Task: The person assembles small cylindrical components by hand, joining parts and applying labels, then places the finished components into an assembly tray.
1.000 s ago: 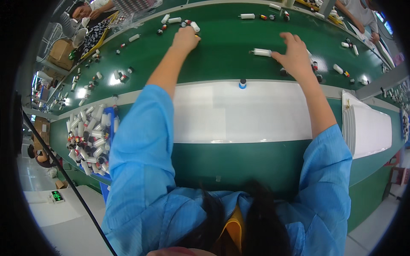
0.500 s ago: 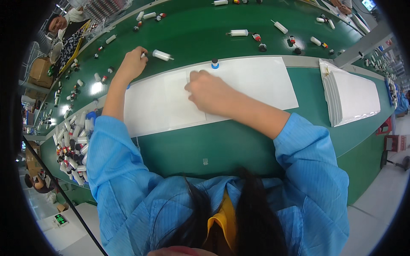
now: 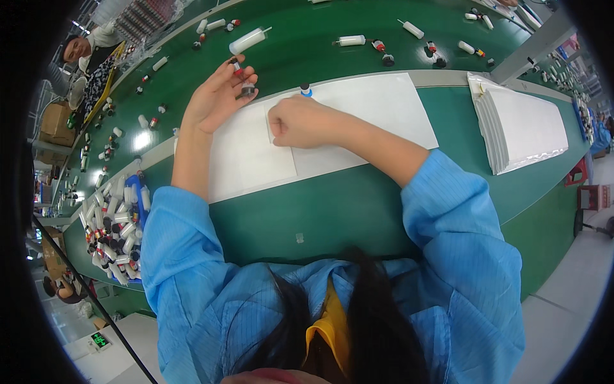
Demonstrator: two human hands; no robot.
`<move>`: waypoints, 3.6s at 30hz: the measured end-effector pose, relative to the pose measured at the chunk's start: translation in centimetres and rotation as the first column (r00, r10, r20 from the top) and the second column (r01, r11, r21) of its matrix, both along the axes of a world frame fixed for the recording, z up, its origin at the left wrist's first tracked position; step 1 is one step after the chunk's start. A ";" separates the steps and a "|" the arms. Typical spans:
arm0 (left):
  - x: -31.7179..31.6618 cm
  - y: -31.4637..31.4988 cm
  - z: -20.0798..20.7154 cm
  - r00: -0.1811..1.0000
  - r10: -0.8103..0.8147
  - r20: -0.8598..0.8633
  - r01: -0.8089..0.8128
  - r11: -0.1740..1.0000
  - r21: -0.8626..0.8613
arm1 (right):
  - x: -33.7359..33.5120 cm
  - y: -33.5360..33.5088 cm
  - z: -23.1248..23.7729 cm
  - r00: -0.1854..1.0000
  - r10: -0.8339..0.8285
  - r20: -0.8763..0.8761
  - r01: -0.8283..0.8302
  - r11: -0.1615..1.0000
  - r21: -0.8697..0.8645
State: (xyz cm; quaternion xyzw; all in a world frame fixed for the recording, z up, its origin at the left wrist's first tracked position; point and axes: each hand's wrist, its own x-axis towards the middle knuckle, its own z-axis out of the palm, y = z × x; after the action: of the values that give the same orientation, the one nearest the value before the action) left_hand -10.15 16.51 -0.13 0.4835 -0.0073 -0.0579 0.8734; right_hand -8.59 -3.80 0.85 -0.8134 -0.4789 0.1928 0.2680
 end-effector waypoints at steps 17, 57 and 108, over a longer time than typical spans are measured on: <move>-2.5 -1.6 1.9 0.986 -0.155 -0.068 0.166 0.962 0.218 | 2.0 0.6 1.0 0.444 0.387 -0.808 0.696 0.419 0.583; -1.3 5.1 2.4 0.861 0.191 0.472 -0.338 -0.479 0.810 | 7.0 -2.4 4.5 0.794 -0.569 0.215 0.519 0.818 0.249; 0.1 5.5 1.5 0.986 0.152 0.067 0.032 -0.571 0.820 | -4.3 0.5 -1.1 0.856 0.080 0.510 -0.082 0.996 -0.019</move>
State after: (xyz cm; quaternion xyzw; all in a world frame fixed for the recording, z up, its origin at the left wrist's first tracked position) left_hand -10.10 21.96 1.38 0.9920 0.1246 -0.0014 -0.0213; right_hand -12.91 -3.27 -0.25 -0.8140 -0.5669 -0.0190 0.1247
